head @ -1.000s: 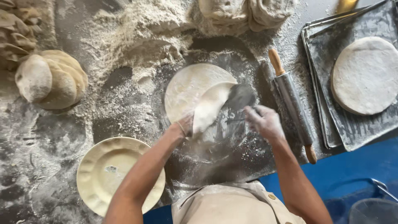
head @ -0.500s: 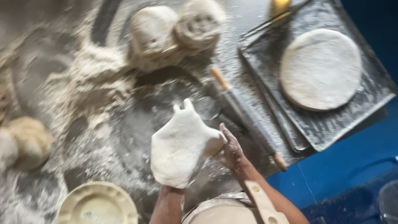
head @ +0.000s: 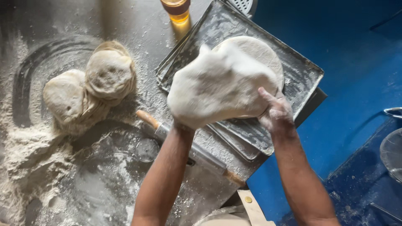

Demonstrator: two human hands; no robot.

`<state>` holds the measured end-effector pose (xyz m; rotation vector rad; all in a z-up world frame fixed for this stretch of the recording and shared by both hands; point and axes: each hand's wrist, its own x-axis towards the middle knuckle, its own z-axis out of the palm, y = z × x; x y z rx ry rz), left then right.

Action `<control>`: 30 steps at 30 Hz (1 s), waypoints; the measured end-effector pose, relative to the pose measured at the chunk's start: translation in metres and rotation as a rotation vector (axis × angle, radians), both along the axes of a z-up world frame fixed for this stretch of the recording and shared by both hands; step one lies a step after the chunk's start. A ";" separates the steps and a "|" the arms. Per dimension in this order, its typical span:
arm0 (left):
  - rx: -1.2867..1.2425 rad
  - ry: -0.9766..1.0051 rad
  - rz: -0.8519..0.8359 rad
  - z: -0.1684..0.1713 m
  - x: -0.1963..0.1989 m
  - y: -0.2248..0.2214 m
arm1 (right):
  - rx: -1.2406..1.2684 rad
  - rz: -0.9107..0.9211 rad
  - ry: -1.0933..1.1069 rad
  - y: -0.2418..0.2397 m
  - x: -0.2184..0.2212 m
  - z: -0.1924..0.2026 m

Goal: The person rolls out portions of dough using a rolling pin on a floured metal surface, uses a plate and a roller cutter to cut the dough into uniform circles, and transfers the circles onto metal trays.

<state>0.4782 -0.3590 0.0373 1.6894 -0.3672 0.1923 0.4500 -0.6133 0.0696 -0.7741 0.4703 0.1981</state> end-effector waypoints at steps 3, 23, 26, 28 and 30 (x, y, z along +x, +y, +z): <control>-0.574 0.518 -0.045 0.002 0.016 -0.030 | 0.007 0.002 -0.172 -0.034 0.008 -0.039; 0.551 0.409 0.452 -0.008 -0.021 -0.055 | -1.521 0.041 0.092 -0.050 0.014 -0.028; 1.006 0.063 0.201 -0.028 0.019 -0.086 | -1.571 0.096 -0.576 -0.009 0.038 -0.053; 1.155 -0.012 0.105 -0.035 0.053 -0.098 | -1.681 0.182 -0.579 -0.003 0.052 -0.069; 1.296 -0.075 -0.003 -0.045 0.070 -0.112 | -1.873 0.398 -0.550 -0.004 0.057 -0.089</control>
